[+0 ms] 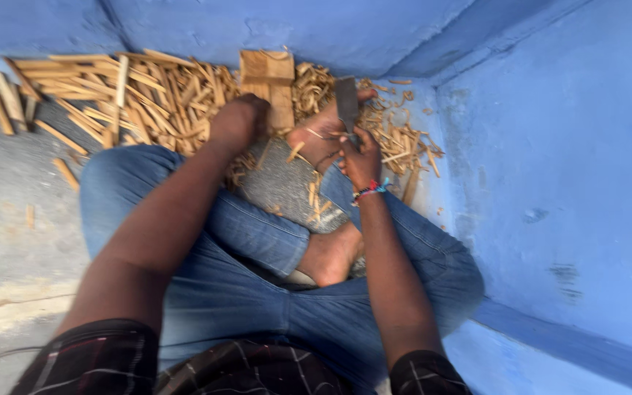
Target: The person carves a wooden block with a hand tool, removing small shavings of wood as they work on the floor.
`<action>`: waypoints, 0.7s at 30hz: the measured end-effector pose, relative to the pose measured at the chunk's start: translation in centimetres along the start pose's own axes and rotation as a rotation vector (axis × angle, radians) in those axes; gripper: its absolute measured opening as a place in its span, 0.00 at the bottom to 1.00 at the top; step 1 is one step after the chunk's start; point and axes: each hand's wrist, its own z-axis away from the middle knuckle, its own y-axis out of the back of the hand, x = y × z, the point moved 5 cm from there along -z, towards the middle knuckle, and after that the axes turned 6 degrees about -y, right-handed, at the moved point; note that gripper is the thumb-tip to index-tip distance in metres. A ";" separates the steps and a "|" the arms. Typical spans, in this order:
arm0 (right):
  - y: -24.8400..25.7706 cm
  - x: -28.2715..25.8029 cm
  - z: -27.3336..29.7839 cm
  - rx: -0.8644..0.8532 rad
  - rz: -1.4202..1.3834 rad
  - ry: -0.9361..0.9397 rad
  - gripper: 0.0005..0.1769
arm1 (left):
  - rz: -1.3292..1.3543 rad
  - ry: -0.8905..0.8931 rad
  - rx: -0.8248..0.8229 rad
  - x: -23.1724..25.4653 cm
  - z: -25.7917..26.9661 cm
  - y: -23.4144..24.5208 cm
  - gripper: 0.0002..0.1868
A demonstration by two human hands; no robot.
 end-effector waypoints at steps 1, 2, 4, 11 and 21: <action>0.0 0.1 -0.2 -0.011 -0.020 0.004 0.25 | 0.013 -0.003 0.036 -0.4 -0.2 0.0 0.18; 0.0 0.1 -0.4 -0.021 -0.039 0.008 0.25 | 0.025 -0.005 0.072 -0.7 -0.2 0.0 0.17; -0.2 0.4 -0.4 -0.018 -0.032 0.040 0.24 | 0.034 0.063 0.074 -1.5 0.5 0.2 0.20; 0.0 -0.1 0.0 0.004 0.001 0.051 0.22 | -0.142 0.076 -0.113 2.0 0.4 1.8 0.32; 0.0 0.1 -0.1 0.018 0.017 0.051 0.24 | -0.279 0.036 -0.043 1.3 0.3 1.0 0.10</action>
